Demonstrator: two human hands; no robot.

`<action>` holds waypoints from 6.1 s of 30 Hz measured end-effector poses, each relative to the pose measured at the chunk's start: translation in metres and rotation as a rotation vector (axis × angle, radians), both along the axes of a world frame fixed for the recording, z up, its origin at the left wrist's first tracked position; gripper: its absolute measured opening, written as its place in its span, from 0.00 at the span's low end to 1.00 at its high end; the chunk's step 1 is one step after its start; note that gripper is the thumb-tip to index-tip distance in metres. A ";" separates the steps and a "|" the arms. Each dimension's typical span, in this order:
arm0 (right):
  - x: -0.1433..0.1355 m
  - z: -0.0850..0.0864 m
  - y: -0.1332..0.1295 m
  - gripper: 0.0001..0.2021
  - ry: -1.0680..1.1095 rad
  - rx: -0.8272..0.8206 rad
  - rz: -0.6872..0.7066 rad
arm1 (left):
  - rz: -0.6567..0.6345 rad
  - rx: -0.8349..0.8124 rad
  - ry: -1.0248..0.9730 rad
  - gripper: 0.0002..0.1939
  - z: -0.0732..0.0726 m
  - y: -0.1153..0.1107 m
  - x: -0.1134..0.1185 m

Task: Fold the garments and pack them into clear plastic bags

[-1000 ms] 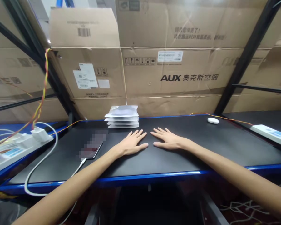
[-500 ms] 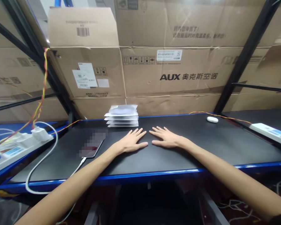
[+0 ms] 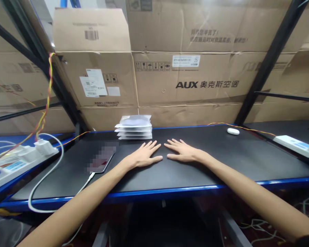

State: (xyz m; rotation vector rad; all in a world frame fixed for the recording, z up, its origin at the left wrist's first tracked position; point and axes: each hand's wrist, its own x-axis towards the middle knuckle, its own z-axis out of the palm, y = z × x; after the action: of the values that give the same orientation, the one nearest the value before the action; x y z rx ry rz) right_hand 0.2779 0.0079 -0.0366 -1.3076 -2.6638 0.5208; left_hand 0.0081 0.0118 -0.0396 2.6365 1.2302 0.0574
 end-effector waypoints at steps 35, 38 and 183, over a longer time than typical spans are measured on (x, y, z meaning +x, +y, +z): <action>0.000 0.000 0.000 0.42 -0.008 0.000 -0.004 | -0.007 0.004 0.012 0.42 0.001 0.001 0.000; 0.000 0.000 0.000 0.42 -0.001 0.001 -0.002 | -0.003 0.000 0.013 0.42 0.002 0.000 0.000; 0.006 0.002 0.002 0.41 0.004 0.003 0.024 | 0.298 0.974 -0.060 0.23 0.052 0.052 -0.052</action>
State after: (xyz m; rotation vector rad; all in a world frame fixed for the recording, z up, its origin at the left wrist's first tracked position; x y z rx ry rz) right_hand 0.2835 0.0096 -0.0343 -1.2740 -2.6796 0.5207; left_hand -0.0443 0.0637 0.0120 3.0878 1.9136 1.0110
